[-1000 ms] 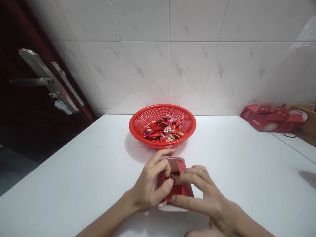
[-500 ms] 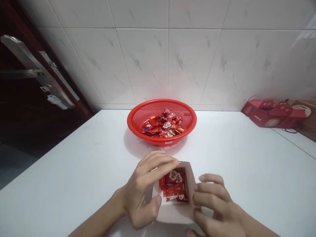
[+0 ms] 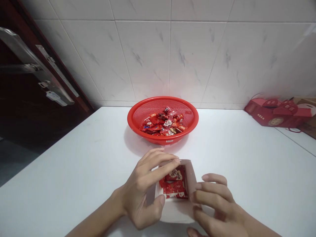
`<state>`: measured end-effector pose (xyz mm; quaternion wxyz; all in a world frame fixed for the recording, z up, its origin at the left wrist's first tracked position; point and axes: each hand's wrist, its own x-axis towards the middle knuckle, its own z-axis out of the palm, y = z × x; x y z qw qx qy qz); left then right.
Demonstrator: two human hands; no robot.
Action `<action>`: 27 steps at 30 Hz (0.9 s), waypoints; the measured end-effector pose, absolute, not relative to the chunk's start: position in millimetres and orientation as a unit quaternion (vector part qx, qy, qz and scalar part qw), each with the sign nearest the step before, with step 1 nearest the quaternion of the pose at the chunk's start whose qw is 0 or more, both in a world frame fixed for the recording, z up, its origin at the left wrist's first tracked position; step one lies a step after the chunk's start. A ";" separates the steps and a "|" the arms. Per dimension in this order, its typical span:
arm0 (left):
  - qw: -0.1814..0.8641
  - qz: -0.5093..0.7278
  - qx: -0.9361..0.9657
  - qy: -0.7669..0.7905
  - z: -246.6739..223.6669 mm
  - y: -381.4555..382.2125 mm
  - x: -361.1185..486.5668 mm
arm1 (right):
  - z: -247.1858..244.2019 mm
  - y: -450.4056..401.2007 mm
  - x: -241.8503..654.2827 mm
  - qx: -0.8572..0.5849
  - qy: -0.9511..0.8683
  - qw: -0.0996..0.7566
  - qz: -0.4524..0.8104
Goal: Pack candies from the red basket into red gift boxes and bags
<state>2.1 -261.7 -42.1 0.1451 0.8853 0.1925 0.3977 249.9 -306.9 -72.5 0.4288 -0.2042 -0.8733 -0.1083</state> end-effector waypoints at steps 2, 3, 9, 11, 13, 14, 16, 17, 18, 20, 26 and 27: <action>0.148 0.397 0.885 0.195 -42.5 -261.6 3.4 | -76.1 -307.7 248.8 -0.210 -0.867 0.438 -0.109; 0.149 0.398 0.884 0.196 -42.6 -261.6 3.9 | -77.9 -307.8 248.5 -0.215 -0.865 0.439 -0.112; 0.152 0.388 0.884 0.212 -42.2 -261.5 4.4 | -79.2 -306.1 249.3 -0.217 -0.865 0.438 -0.110; 0.153 0.392 0.883 0.210 -43.9 -261.0 4.0 | -76.3 -305.9 249.9 -0.214 -0.874 0.424 -0.106; 0.151 0.395 0.882 0.210 -46.6 -260.1 3.9 | -73.3 -305.6 250.3 -0.210 -0.882 0.408 -0.104; 0.150 0.396 0.882 0.209 -47.9 -259.6 3.9 | -72.1 -305.4 250.3 -0.209 -0.885 0.404 -0.101; 0.148 0.397 0.881 0.208 -49.9 -258.8 4.1 | -70.8 -304.4 249.6 -0.203 -0.885 0.410 -0.092; 0.146 0.400 0.881 0.208 -50.4 -258.4 4.2 | -70.8 -303.8 248.9 -0.199 -0.882 0.418 -0.088; 0.144 0.401 0.880 0.209 -50.4 -258.0 4.2 | -71.1 -303.1 248.1 -0.195 -0.880 0.424 -0.085; 0.146 0.393 0.880 0.224 -49.4 -257.2 4.2 | -72.5 -301.7 245.9 -0.192 -0.878 0.432 -0.079; 0.231 0.349 0.865 0.276 -42.5 -255.3 4.3 | -74.3 -296.5 240.6 -0.193 -0.870 0.452 -0.034; 0.255 0.345 0.860 0.277 -41.2 -255.1 4.6 | -73.6 -295.3 240.0 -0.189 -0.870 0.456 -0.019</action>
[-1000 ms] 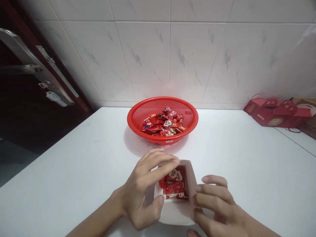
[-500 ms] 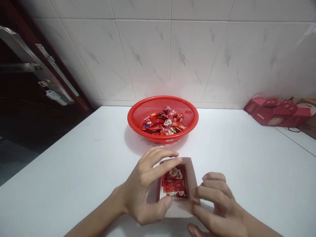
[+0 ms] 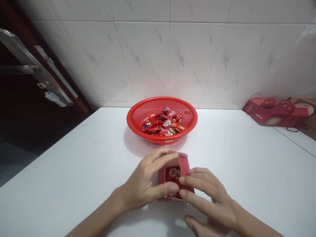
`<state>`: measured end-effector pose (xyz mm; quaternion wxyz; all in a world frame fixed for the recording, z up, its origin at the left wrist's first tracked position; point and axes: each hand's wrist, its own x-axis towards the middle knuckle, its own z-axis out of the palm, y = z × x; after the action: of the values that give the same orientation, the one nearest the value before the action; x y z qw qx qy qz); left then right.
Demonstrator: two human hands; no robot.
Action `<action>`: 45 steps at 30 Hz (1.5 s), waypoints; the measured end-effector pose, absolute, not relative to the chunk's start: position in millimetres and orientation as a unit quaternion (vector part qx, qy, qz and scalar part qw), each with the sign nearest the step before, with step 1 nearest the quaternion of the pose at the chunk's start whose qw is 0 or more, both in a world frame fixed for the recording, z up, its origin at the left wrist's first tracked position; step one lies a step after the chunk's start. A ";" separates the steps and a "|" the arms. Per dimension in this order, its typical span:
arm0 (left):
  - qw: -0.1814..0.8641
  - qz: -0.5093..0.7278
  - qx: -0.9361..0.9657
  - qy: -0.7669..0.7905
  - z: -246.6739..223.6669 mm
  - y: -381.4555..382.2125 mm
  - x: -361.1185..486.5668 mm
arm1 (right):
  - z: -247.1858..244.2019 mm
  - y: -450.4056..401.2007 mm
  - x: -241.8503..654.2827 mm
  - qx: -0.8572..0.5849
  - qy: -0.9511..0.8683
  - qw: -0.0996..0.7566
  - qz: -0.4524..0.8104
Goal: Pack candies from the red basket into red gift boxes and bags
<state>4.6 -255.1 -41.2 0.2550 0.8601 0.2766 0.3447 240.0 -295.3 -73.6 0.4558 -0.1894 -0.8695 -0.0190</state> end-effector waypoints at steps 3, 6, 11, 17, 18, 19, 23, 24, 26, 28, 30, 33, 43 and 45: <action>0.319 0.318 0.849 0.277 -37.9 -254.3 5.6 | -71.8 -291.0 237.9 -0.163 -0.871 0.460 0.046; 0.336 0.293 0.846 0.292 -36.4 -254.2 6.5 | -72.7 -287.4 235.5 -0.137 -0.882 0.443 0.082; 0.333 0.255 0.851 0.317 -35.5 -255.4 6.2 | -76.0 -284.6 233.8 -0.130 -0.885 0.438 0.087; 0.346 0.217 0.863 0.297 -36.4 -254.3 5.5 | -76.2 -282.0 234.3 -0.136 -0.871 0.461 0.104; 0.346 0.221 0.861 0.301 -38.1 -253.6 5.8 | -76.8 -282.2 234.1 -0.138 -0.871 0.460 0.105; 0.346 0.228 0.858 0.303 -40.1 -252.7 6.3 | -77.5 -282.9 233.8 -0.140 -0.870 0.460 0.106; 0.317 0.310 0.844 0.301 -51.0 -249.6 8.8 | -81.7 -286.5 232.4 -0.194 -0.849 0.485 0.083; 0.294 0.343 0.841 0.298 -53.6 -249.0 9.3 | -82.7 -286.7 232.3 -0.219 -0.839 0.494 0.070; 0.247 0.401 0.831 0.295 -57.3 -247.9 10.0 | -84.4 -285.2 232.5 -0.272 -0.818 0.505 0.046; 0.233 0.418 0.825 0.301 -58.9 -247.1 10.0 | -85.7 -281.5 232.9 -0.320 -0.797 0.511 0.031; 0.249 0.400 0.823 0.317 -59.2 -247.1 9.8 | -86.6 -277.2 232.8 -0.347 -0.786 0.511 0.015; 0.251 0.366 0.832 0.331 -62.0 -250.2 10.5 | -88.3 -274.1 230.4 -0.340 -0.796 0.500 -0.042; 0.150 0.324 0.852 0.383 -76.4 -275.1 14.8 | -110.3 -284.6 202.2 -0.354 -0.825 0.382 -0.218; 0.115 0.293 0.867 0.388 -65.0 -281.5 8.8 | -112.9 -286.8 198.1 -0.382 -0.812 0.374 -0.234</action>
<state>8.8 -281.5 -65.0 0.1146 0.8665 0.3875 0.2930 198.1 -286.8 -112.9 0.3736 -0.3824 -0.8121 -0.2339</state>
